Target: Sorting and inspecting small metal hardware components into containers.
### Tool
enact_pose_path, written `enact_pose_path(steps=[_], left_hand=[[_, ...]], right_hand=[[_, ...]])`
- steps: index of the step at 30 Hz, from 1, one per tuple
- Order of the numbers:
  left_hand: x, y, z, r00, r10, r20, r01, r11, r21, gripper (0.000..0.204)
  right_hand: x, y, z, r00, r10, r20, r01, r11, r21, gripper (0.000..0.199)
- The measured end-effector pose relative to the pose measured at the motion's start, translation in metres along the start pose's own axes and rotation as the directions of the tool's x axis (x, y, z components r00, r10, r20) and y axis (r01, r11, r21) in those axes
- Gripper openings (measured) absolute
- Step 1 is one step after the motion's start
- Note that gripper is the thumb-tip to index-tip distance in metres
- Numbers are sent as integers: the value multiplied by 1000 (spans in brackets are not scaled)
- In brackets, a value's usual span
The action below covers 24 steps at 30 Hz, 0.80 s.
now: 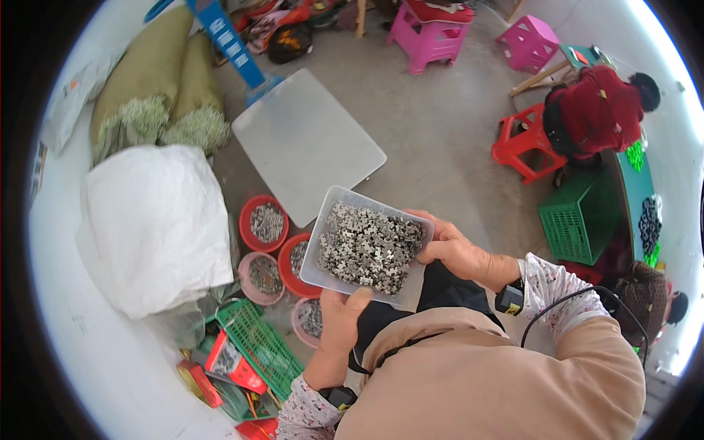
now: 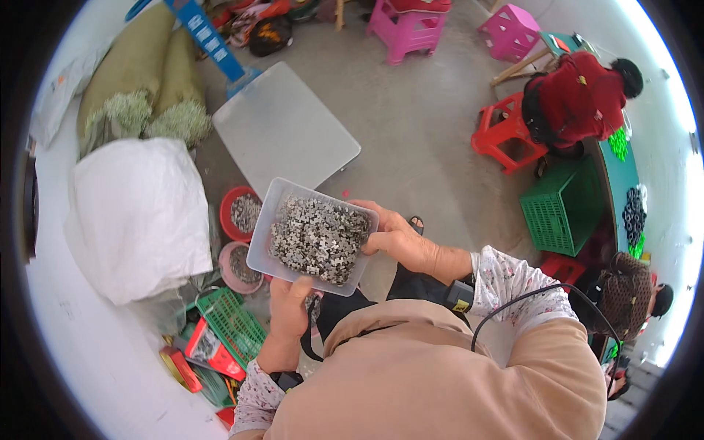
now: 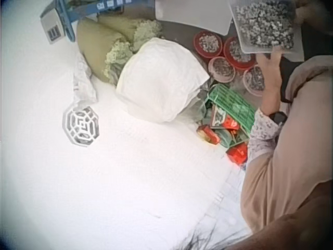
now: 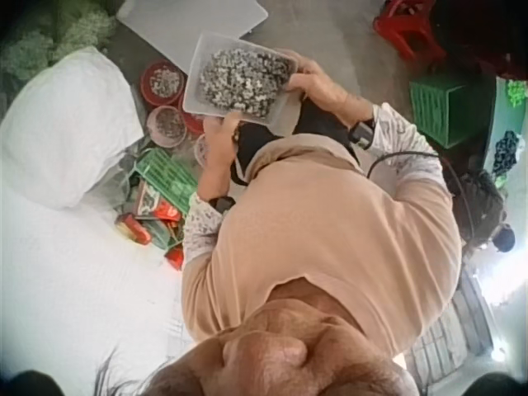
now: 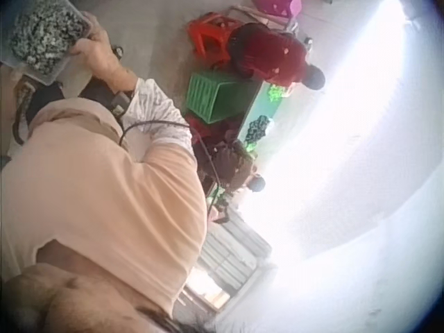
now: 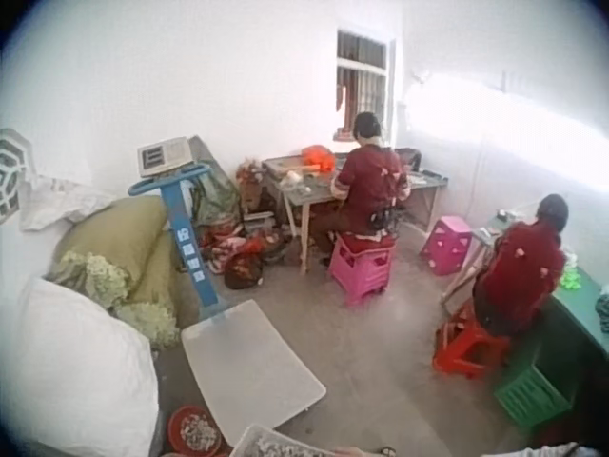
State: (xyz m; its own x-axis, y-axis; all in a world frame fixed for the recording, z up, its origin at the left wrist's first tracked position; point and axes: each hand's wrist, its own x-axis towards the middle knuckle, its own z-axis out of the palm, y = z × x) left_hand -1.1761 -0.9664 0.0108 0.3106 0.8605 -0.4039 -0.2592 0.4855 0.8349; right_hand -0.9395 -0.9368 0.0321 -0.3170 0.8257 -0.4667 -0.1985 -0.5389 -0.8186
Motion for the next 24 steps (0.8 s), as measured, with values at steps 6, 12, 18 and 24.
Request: enact_pose_path(steps=[6,12,18,24], left_hand=[[83,23,89,1000,-1,9,2,976,-219,75],[171,36,189,975,-64,213,117,962,-246,67],[261,32,227,907,-280,315,345,923,-172,71],[364,84,291,817,-310,486,403,910,-97,79]], right_hand=[[-29,-46,-116,996,-76,-44,76,997,-6,70],[-47,-107,-225,996,-57,-75,43,984,-172,65],[-28,-148,-304,955,-267,-129,226,937,-265,60],[5,-217,-368,960,-221,-174,163,941,-297,61]])
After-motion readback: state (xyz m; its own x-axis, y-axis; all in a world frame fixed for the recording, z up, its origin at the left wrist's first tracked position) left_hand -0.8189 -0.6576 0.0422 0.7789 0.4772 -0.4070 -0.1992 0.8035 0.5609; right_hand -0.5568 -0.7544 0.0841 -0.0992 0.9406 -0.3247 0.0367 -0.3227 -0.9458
